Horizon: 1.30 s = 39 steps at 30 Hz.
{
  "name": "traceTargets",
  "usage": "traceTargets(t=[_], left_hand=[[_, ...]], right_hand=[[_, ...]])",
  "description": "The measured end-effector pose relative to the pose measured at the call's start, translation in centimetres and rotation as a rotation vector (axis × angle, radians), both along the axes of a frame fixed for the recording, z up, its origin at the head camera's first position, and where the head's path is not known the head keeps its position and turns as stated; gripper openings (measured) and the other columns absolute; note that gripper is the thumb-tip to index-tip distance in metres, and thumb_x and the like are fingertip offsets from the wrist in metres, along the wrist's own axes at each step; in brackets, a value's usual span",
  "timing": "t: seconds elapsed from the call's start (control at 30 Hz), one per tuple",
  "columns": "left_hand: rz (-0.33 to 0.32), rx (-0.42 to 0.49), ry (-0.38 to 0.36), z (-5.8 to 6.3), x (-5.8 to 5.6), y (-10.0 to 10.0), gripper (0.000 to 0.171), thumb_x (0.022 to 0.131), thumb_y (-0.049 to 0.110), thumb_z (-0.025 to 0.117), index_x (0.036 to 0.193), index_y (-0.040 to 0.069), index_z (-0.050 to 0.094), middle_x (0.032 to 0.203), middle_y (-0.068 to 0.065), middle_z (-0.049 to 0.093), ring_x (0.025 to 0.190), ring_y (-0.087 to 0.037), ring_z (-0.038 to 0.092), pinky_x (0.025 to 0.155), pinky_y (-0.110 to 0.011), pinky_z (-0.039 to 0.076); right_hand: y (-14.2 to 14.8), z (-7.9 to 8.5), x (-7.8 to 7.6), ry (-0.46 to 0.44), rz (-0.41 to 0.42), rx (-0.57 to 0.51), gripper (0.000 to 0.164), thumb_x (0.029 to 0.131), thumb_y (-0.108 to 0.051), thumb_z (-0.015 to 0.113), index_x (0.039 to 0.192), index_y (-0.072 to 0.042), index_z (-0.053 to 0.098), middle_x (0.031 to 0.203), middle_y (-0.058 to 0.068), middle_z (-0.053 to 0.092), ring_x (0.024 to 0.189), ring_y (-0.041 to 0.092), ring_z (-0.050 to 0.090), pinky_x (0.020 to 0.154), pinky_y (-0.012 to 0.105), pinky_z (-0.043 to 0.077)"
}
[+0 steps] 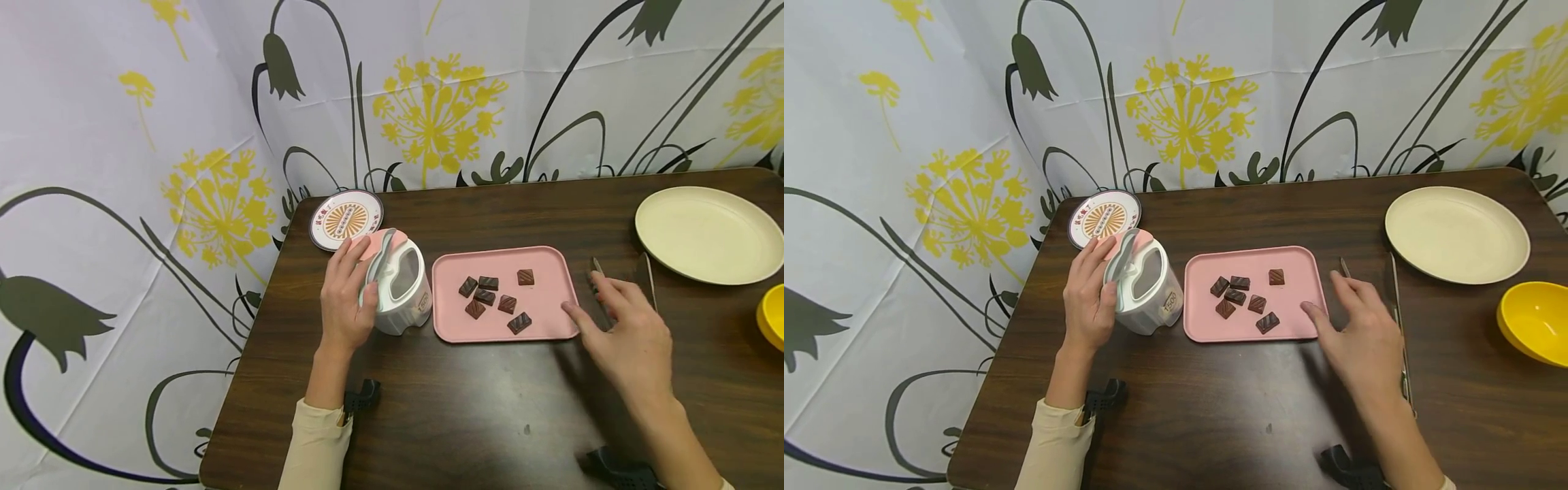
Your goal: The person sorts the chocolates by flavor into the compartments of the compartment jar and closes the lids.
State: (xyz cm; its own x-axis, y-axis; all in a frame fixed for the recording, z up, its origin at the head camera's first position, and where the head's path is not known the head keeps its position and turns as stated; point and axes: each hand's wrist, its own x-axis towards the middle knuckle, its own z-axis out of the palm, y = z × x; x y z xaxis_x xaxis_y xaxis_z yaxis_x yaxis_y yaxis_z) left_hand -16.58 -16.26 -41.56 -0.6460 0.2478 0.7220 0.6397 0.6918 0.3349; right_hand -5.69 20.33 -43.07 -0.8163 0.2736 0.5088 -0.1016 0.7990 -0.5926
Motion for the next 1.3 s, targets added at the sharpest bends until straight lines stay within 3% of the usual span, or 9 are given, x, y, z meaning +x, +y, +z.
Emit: traceTargets(t=[0.23, 0.47, 0.67, 0.8, 1.03, 1.3], left_hand=[[-0.001, -0.004, 0.010, 0.0, -0.1, 0.0, 0.065, 0.097, 0.052, 0.029, 0.115, 0.005, 0.071, 0.138, -0.008, 0.057, 0.134, -0.036, 0.042, 0.110, -0.049, 0.032], [-0.010, -0.012, -0.003, -0.1, -0.1, 0.0, 0.065, 0.097, 0.052, 0.029, 0.115, 0.005, 0.071, 0.139, -0.008, 0.056, 0.137, -0.032, 0.039, 0.110, -0.048, 0.031], [-0.001, -0.022, -0.002, -0.2, 0.0, -0.1, 0.066, 0.097, 0.052, 0.028, 0.113, 0.005, 0.071, 0.139, -0.008, 0.056, 0.137, -0.031, 0.039, 0.110, -0.048, 0.031], [0.004, -0.028, -0.001, -0.1, 0.0, -0.2, 0.066, 0.097, 0.052, 0.028, 0.112, 0.005, 0.071, 0.139, -0.008, 0.056, 0.137, -0.033, 0.040, 0.110, -0.048, 0.032], [0.000, -0.023, 0.004, -0.1, 0.0, -0.2, 0.067, 0.098, 0.053, 0.027, 0.113, 0.004, 0.071, 0.139, -0.009, 0.056, 0.137, -0.033, 0.040, 0.110, -0.049, 0.032], [-0.003, -0.029, -0.004, -0.2, 0.0, -0.2, 0.068, 0.099, 0.054, 0.027, 0.120, 0.006, 0.069, 0.141, -0.006, 0.054, 0.138, -0.032, 0.038, 0.111, -0.050, 0.031]], right_hand=[[-5.3, 1.4, -2.6, 0.065, 0.371, 0.022, 0.056, 0.079, -0.017, 0.082, 0.130, -0.006, 0.063, 0.119, 0.006, 0.064, 0.098, 0.024, 0.064, 0.073, 0.044, 0.049], [-9.5, 3.2, -5.3, 0.055, 0.606, 0.026, 0.057, 0.086, -0.022, 0.075, 0.139, -0.011, 0.057, 0.135, 0.001, 0.056, 0.089, 0.012, 0.059, 0.066, 0.031, 0.048], [-12.0, 3.9, -7.4, 0.079, 0.728, 0.058, 0.056, 0.092, -0.025, 0.069, 0.143, -0.010, 0.051, 0.145, 0.004, 0.049, 0.116, 0.020, 0.058, 0.085, 0.039, 0.051], [-13.1, 4.3, -8.7, 0.109, 0.784, 0.073, 0.057, 0.094, -0.022, 0.065, 0.147, -0.009, 0.046, 0.151, 0.007, 0.043, 0.134, 0.023, 0.044, 0.102, 0.044, 0.043], [-14.4, 4.9, -10.6, 0.120, 0.909, 0.117, 0.062, 0.097, -0.014, 0.060, 0.153, -0.011, 0.034, 0.161, 0.001, 0.024, 0.141, 0.020, 0.034, 0.107, 0.039, 0.038], [-15.2, 4.7, -11.6, 0.150, 0.974, 0.215, 0.058, 0.097, -0.014, 0.060, 0.151, -0.020, 0.040, 0.161, -0.001, 0.025, 0.134, 0.022, 0.043, 0.101, 0.040, 0.044]])
